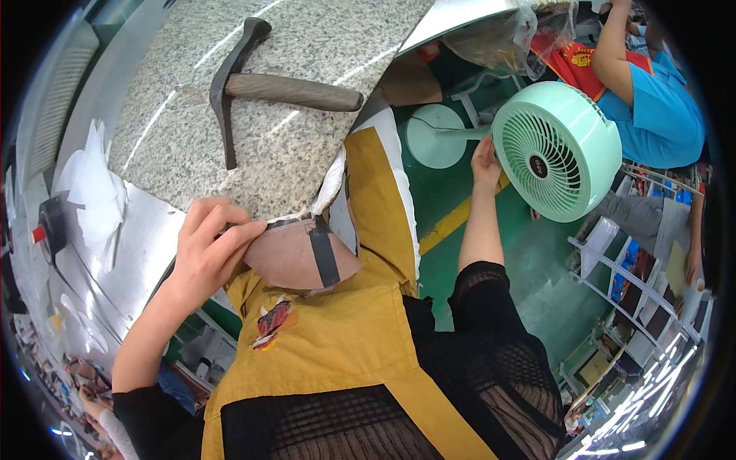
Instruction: The person applies glue to white fabric pieces and attaches them to a brown sandal upper. They then use a hammer to secure the fabric to the sandal base, repeatedly striking the edges to ensure adhesion.
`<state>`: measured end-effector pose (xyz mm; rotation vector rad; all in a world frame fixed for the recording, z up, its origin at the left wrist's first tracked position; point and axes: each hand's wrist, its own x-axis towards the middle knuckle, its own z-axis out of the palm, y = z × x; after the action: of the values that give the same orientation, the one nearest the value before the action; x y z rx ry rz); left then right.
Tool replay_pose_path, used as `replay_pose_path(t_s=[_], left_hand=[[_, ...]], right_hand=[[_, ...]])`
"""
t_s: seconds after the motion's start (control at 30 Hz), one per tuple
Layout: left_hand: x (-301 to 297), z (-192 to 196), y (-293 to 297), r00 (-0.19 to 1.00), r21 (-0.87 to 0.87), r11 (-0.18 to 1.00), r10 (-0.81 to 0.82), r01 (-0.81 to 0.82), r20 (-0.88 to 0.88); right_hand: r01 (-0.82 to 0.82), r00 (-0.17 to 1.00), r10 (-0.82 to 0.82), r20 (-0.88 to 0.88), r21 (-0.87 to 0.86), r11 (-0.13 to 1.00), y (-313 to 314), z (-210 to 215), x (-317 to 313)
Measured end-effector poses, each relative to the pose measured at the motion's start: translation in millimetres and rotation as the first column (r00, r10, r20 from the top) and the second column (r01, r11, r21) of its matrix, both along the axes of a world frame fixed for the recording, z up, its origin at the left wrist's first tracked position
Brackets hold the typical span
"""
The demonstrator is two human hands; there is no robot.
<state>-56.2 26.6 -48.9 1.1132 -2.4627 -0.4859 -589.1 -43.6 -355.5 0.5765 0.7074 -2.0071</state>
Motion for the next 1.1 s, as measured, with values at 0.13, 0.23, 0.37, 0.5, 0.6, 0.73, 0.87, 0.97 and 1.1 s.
replay_pose_path(t_s=[0.13,0.23,0.37,0.5,0.6,0.73,0.87,0.97,1.1], left_hand=[[-2.6,0.0,1.1,1.0,-0.04,0.999,0.019,-0.019,0.009],[-2.3,-2.6,3.2,0.999,-0.052,0.998,0.033,-0.032,0.007],[-2.4,-6.6,7.7,0.998,-0.075,0.996,0.055,-0.057,-0.029],[-5.6,-3.5,11.2,0.995,-0.104,0.99,0.089,-0.094,-0.055],[-6.1,-9.1,14.9,0.989,-0.136,0.981,0.128,-0.137,-0.073],[-6.2,-14.6,17.8,0.982,-0.161,0.972,0.158,-0.173,-0.106],[-6.0,-18.0,20.6,0.976,-0.166,0.967,0.174,-0.194,-0.128],[-5.5,-17.5,20.8,0.978,-0.162,0.968,0.175,-0.192,-0.118],[-6.0,-17.5,19.7,0.978,-0.161,0.969,0.168,-0.187,-0.121]], right_hand=[[-0.195,0.981,0.195,0.013,0.089,0.977,17.7,1.7,24.7],[-0.37,0.927,0.375,0.004,0.175,0.912,37.1,-9.4,60.8],[-0.635,0.751,0.66,0.013,0.29,0.716,55.6,-16.5,112.1],[-0.691,0.644,0.763,-0.046,0.394,0.607,56.8,2.5,146.9],[-0.718,0.521,0.811,-0.267,0.377,0.585,48.2,36.9,160.6],[-0.741,0.265,0.807,-0.527,0.424,0.52,25.9,107.5,181.8],[-0.759,0.203,0.776,-0.597,0.405,0.51,15.2,130.0,190.1],[-0.755,0.18,0.787,-0.59,0.431,0.495,19.1,133.9,195.3],[-0.745,0.179,0.812,-0.555,0.463,0.481,32.8,129.0,196.9]])
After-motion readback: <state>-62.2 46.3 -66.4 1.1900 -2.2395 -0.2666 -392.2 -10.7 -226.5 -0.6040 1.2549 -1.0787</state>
